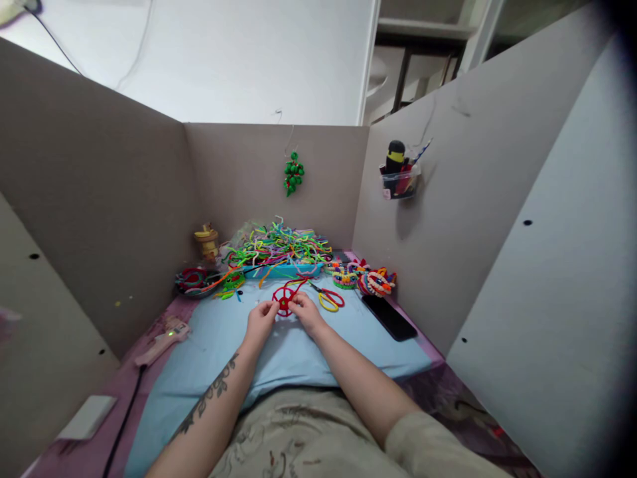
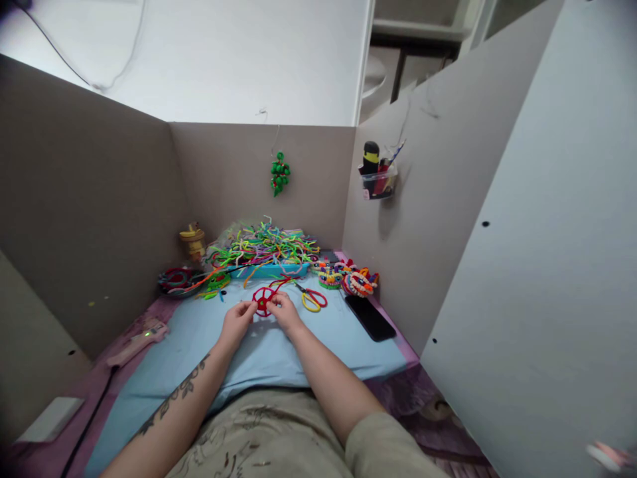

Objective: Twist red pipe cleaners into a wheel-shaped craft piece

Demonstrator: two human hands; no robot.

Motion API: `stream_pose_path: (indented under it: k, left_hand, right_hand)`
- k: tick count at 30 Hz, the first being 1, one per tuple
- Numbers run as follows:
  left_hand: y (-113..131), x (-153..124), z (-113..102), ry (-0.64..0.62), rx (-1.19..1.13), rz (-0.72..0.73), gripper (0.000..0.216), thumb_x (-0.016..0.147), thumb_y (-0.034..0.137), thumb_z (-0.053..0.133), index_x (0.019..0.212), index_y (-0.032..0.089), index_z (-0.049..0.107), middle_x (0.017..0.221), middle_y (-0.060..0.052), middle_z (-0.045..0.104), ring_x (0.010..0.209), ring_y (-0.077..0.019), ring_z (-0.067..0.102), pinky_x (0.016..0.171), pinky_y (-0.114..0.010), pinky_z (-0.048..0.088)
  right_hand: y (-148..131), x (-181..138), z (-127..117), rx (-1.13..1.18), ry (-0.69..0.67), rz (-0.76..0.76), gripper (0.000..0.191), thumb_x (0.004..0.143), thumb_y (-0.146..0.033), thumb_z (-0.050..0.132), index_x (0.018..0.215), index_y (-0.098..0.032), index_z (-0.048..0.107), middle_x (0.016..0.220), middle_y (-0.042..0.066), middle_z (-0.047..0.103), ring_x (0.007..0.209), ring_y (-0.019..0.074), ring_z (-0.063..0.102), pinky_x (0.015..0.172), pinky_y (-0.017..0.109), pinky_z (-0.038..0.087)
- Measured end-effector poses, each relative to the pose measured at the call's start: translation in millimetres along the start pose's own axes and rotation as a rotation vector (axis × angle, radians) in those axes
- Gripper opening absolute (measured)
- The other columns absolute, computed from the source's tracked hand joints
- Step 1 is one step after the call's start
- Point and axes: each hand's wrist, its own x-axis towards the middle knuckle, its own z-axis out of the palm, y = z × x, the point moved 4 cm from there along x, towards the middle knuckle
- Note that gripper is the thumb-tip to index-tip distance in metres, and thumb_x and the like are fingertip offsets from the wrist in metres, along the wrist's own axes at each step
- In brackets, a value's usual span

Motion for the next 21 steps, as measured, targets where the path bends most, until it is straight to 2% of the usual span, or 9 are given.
stream_pose_path:
  k: [4, 9, 21]
  left_hand:
    - [-0.3, 1.3, -0.6, 0.009, -0.039, 0.014, 0.036, 0.065, 0.047, 0.064, 0.078, 0.013, 0.065, 0.061, 0.0, 0.062, 0.054, -0.0123, 0.052, 0.053, -0.023, 0.041]
    - [3.6, 0.6, -3.2, 0.005, 0.008, 0.059, 0.032, 0.067, 0.046, 0.062, 0.069, 0.015, 0.065, 0.057, 0.001, 0.06, 0.056, -0.0128, 0.052, 0.057, -0.024, 0.04]
    - [-3.9, 3.6, -6.4, 0.006, 0.037, 0.059, 0.032, 0.069, 0.046, 0.06, 0.067, 0.015, 0.063, 0.057, 0.001, 0.058, 0.056, -0.0132, 0.051, 0.057, -0.024, 0.038]
  right_hand:
    - [-4.7, -1.2, 0.4, 0.022, 0.009, 0.013, 0.018, 0.066, -0.035, 0.064, 0.062, -0.019, 0.057, 0.086, 0.003, 0.053, 0.084, 0.0181, 0.05, 0.086, 0.033, 0.038]
    - [-6.7, -3.0, 1.4, -0.009, -0.021, -0.001, 0.015, 0.066, -0.032, 0.065, 0.064, -0.019, 0.058, 0.09, 0.003, 0.054, 0.089, 0.0186, 0.051, 0.088, 0.034, 0.038]
    - [-6.7, -3.7, 3.7, -0.037, -0.058, -0.001, 0.016, 0.067, -0.034, 0.065, 0.063, -0.02, 0.06, 0.088, 0.003, 0.054, 0.087, 0.0182, 0.052, 0.087, 0.032, 0.039]
